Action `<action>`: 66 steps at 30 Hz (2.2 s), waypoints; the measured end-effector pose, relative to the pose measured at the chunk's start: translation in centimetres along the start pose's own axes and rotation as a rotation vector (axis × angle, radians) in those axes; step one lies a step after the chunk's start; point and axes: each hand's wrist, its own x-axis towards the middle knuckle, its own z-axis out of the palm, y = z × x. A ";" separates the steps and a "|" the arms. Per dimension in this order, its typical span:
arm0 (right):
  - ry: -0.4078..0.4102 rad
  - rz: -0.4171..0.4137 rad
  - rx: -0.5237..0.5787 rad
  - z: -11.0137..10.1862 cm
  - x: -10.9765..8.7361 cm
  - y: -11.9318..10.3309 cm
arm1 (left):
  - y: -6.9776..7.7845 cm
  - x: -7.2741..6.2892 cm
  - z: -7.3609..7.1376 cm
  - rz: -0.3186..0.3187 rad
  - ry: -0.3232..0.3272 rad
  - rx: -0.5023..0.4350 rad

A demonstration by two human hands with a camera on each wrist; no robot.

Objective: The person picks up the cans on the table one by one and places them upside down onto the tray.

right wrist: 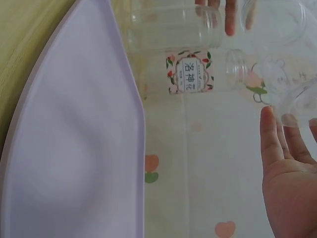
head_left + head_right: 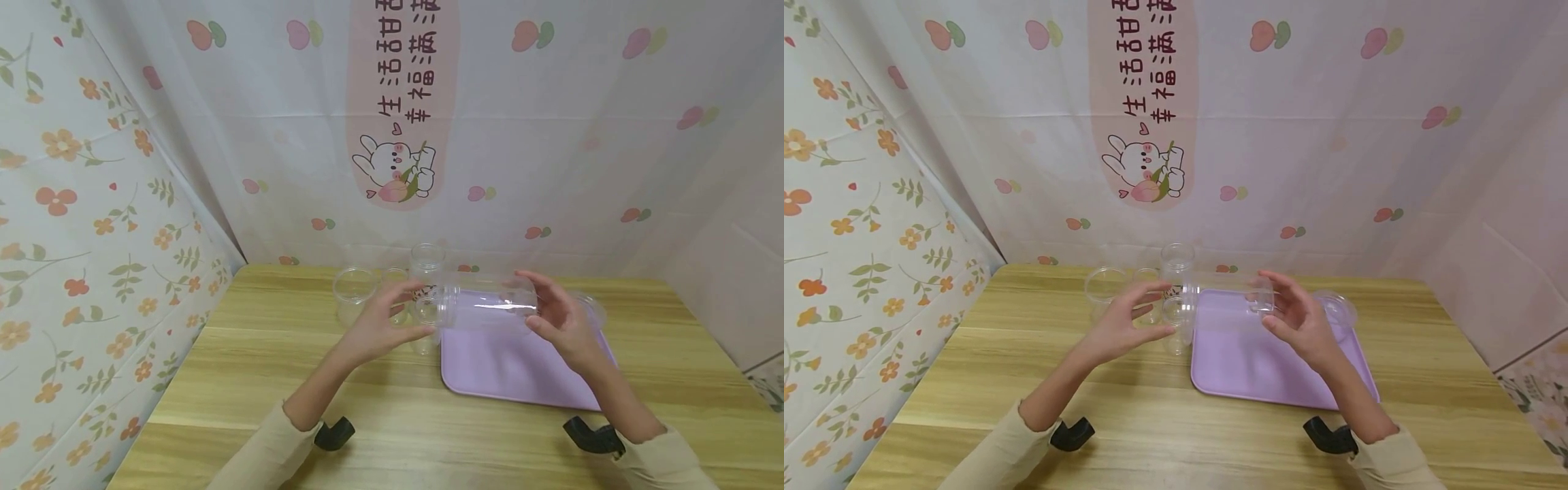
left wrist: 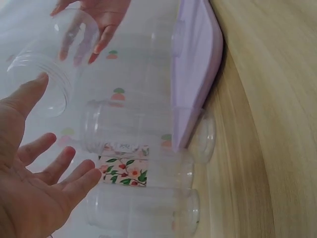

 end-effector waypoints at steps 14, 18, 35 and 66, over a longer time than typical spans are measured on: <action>-0.040 -0.037 0.017 -1.1 -0.3 -0.7 | -0.1 1.5 2.2 -0.014 -0.045 0.527; -0.044 -0.034 0.015 -1.5 -0.5 -0.8 | -0.3 1.6 2.6 0.031 -0.024 0.605; -0.067 0.006 -0.002 -3.3 -1.7 -1.3 | 0.3 1.9 2.6 0.033 -0.052 0.626; -0.014 0.107 -0.110 -6.7 -4.4 -2.6 | 1.3 2.5 2.5 -0.007 -0.134 0.737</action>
